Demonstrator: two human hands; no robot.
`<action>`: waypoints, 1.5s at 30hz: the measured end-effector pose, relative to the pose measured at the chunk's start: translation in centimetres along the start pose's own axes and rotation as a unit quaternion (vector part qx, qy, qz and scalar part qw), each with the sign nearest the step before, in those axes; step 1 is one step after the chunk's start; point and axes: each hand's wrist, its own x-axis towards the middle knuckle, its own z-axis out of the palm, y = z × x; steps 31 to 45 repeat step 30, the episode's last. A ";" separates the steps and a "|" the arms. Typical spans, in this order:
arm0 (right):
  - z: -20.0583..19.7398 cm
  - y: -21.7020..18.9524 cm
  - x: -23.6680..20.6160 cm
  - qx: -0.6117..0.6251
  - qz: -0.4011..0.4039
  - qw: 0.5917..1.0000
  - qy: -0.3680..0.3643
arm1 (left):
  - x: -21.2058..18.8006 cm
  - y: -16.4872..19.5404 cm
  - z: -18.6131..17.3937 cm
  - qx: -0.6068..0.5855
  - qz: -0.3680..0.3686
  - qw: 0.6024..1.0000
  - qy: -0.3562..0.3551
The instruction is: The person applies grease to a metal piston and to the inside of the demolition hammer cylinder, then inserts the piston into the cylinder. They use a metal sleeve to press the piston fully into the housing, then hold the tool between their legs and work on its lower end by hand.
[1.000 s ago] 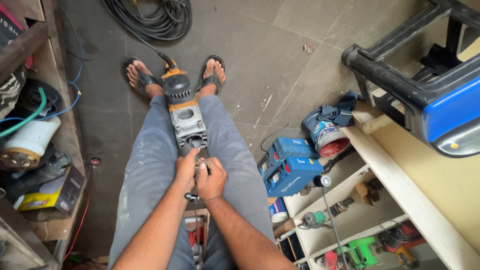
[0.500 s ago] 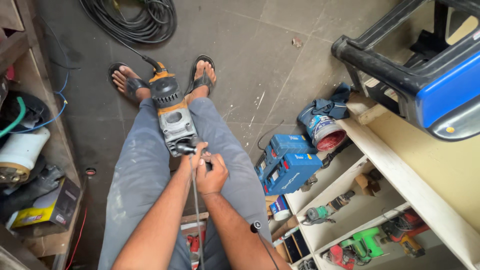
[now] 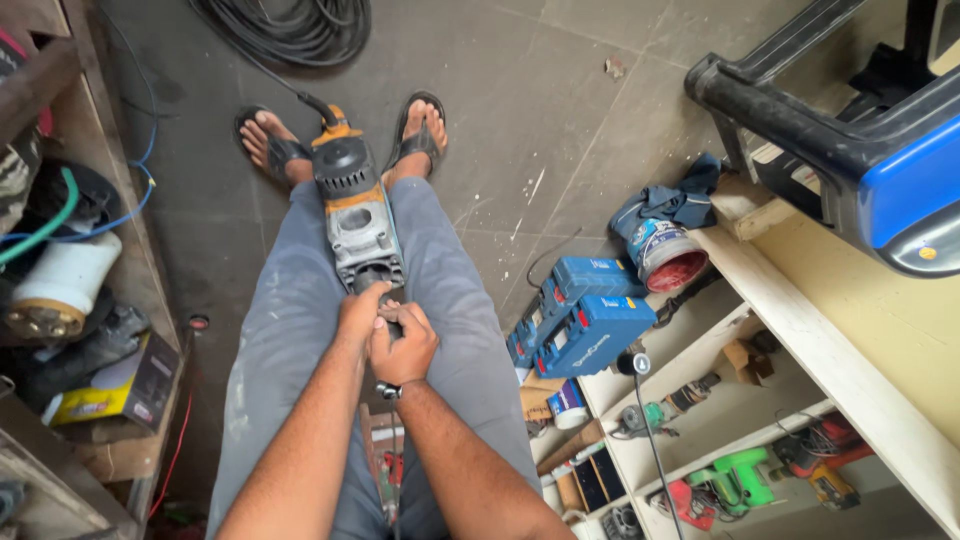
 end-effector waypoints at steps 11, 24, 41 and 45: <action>-0.3 0.2 0.6 -0.003 -0.018 1.000 -0.010 | 0.5 -0.3 0.4 -0.110 0.025 0.992 -0.047; -2.1 0.1 3.5 0.007 -0.019 0.999 -0.026 | 0.5 0.3 3.3 -0.002 0.037 0.998 0.052; -0.6 2.8 2.2 0.005 -0.001 1.000 -0.027 | 1.6 -0.5 2.5 -0.029 0.018 0.999 0.042; -0.6 2.8 2.2 0.005 -0.001 1.000 -0.027 | 1.6 -0.5 2.5 -0.029 0.018 0.999 0.042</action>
